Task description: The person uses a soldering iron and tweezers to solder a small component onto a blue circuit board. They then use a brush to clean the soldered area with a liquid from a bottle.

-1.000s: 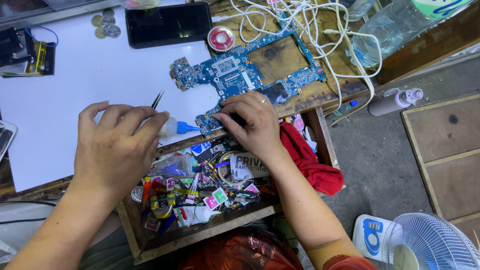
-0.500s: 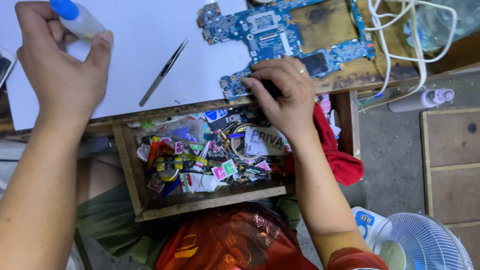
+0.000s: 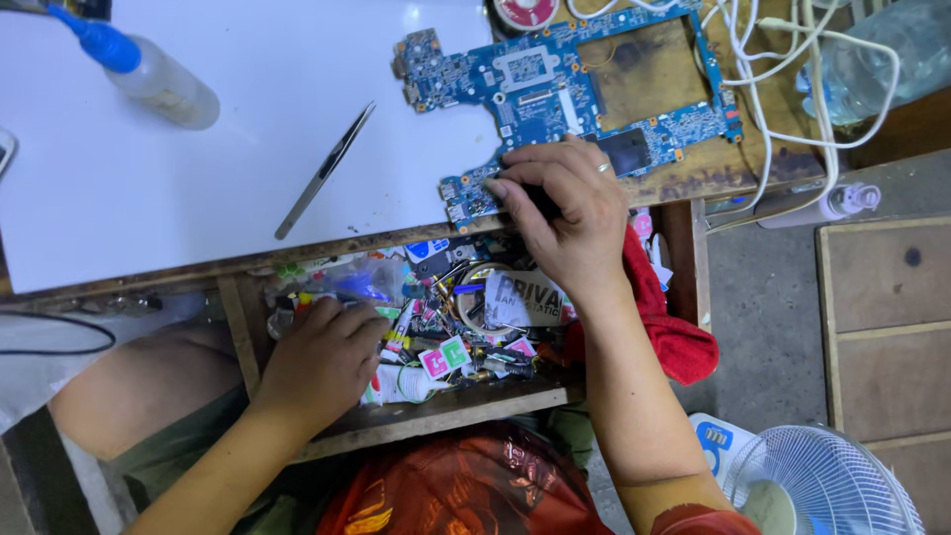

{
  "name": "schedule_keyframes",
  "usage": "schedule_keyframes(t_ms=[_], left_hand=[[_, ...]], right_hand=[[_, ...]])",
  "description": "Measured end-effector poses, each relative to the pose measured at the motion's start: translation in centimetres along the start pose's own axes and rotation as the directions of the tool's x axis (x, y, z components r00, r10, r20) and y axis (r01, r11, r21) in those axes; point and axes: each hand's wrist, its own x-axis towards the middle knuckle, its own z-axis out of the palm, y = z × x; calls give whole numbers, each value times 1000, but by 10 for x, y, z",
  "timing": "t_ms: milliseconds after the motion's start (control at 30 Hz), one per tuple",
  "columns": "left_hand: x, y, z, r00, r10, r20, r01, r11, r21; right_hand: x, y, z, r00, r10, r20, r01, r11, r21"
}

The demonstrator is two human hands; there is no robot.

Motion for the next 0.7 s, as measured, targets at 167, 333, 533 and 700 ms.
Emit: schedule_keyframes(t_ms=[167,333,533,700], left_hand=[[2,-5,-7,994,94,58,-96,995,32],[35,13,-69,979,87,-182,-132,959,-251],[99,2,-117,963,26,-269,-21,1000,23],[132,-7,-97,959,96,-268,-91,995,28]], right_hand=[[0,0,0,1000,-16,4,16,1000,-13],[1,2,-1,1000,-1,10,1,1000,19],[4,0,0,1000,-18,1,18,1000,4],[2,3,0,999,-37,4,37,999,17]])
